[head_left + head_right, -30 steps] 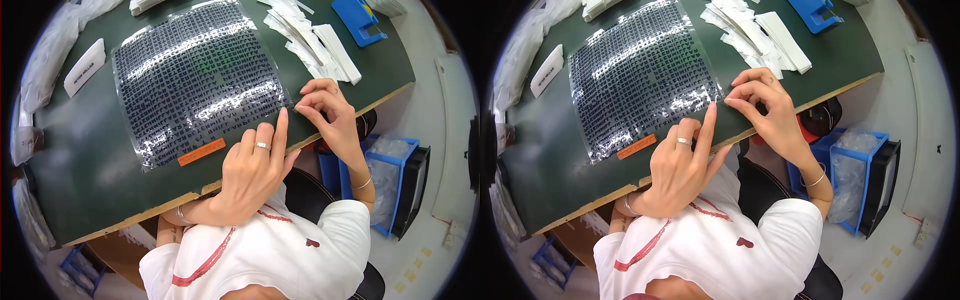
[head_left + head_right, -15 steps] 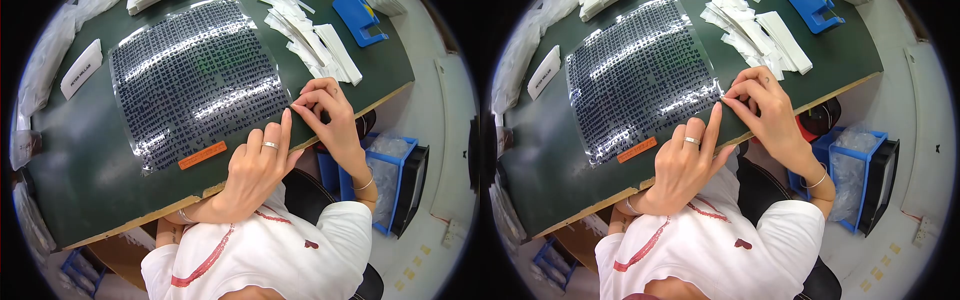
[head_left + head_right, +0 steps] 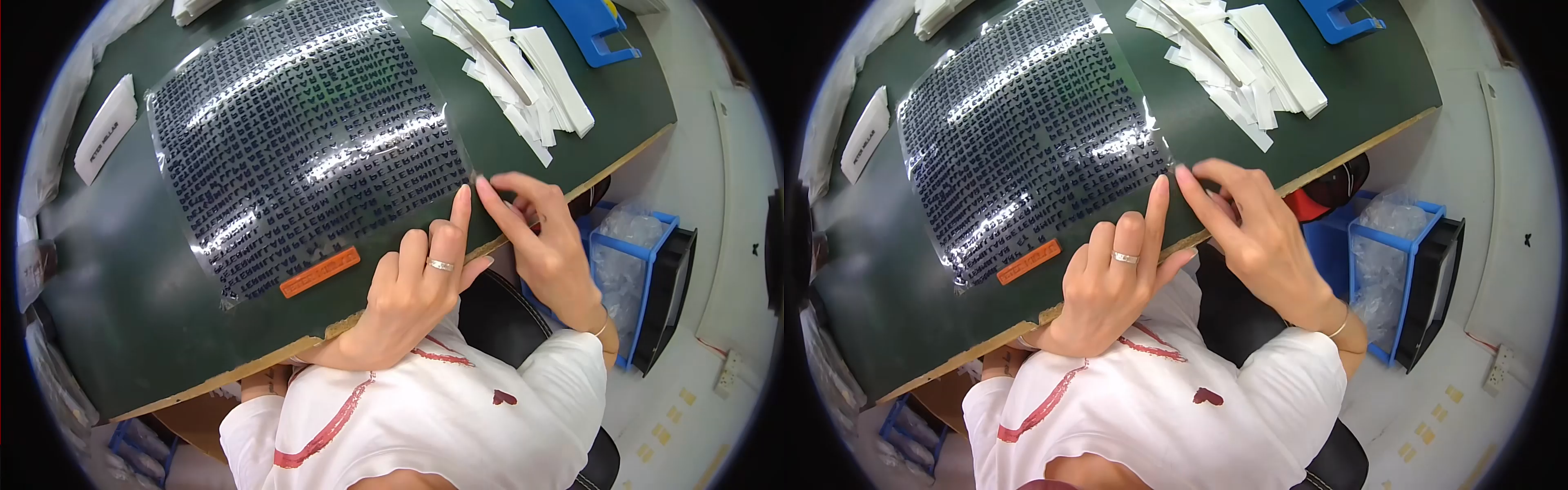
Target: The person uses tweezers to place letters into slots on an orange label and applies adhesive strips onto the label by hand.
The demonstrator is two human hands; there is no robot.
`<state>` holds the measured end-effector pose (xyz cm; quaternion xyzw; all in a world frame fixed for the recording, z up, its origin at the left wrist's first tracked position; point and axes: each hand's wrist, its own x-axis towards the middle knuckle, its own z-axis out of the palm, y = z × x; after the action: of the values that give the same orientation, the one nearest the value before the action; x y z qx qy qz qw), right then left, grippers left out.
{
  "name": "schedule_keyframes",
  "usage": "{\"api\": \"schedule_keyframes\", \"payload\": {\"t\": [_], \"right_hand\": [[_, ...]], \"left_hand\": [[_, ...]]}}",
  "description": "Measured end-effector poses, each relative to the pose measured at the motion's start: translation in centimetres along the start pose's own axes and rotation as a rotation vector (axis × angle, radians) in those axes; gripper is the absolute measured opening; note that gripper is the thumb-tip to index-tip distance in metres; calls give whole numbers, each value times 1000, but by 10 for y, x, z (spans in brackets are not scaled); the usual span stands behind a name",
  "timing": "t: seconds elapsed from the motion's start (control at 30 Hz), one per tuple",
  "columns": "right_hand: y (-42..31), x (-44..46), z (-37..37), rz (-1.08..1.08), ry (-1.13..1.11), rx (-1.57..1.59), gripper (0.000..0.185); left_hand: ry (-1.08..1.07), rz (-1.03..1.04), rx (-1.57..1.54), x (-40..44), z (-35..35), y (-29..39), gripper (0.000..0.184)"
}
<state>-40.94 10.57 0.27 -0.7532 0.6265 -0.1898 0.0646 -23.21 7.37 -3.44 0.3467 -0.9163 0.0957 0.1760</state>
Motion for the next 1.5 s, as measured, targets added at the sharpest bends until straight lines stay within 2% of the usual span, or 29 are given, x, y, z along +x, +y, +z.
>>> {"api": "schedule_keyframes", "payload": {"t": [0.1,0.2,0.27,0.4,0.5,0.67,0.77,0.8,0.9,0.93,1.0,1.03,1.1,1.23,1.33,1.43,1.5], "right_hand": [[9,1,-12,-31,24,76,35],[27,27,-28,-225,-30,-75,33],[27,55,-38,32,221,38,18],[53,120,-26,-28,148,9,20],[61,140,-1,22,-66,-76,20],[61,139,6,157,-64,-71,20],[70,122,5,-85,67,25,17],[70,112,6,-78,66,29,17],[63,84,4,-19,292,488,26],[60,74,0,-22,299,494,26],[54,53,-11,-72,141,393,21],[54,45,-14,-93,60,342,19],[59,35,-14,-92,47,349,20],[63,24,-13,-90,7,351,24],[63,21,-11,-105,-10,340,24],[69,22,-12,-154,22,216,23],[70,22,-10,-156,26,215,23]], "left_hand": [[-19,18,-6,0,-1,-1,54],[5,23,-11,-2,2,-1,55],[3,17,-19,0,1,-2,55],[8,28,-27,0,1,-7,54],[11,16,-56,-4,3,-10,54],[24,24,-59,-4,5,-10,52],[35,10,-52,-3,5,-5,51],[44,17,-144,-3,6,-7,50],[63,14,-314,-12,5,-14,47],[90,33,-501,-17,3,-18,46],[148,77,-865,-27,-3,-31,43],[145,80,-853,-33,-11,-42,43],[38,84,-1069,-48,-37,-65,42],[25,-133,-1091,-91,-97,-101,40],[103,-147,-1015,-100,-144,-137,34],[-123,-373,-1953,-61,-190,-139,77],[-102,-381,-1919,-62,-188,-140,77]]}}
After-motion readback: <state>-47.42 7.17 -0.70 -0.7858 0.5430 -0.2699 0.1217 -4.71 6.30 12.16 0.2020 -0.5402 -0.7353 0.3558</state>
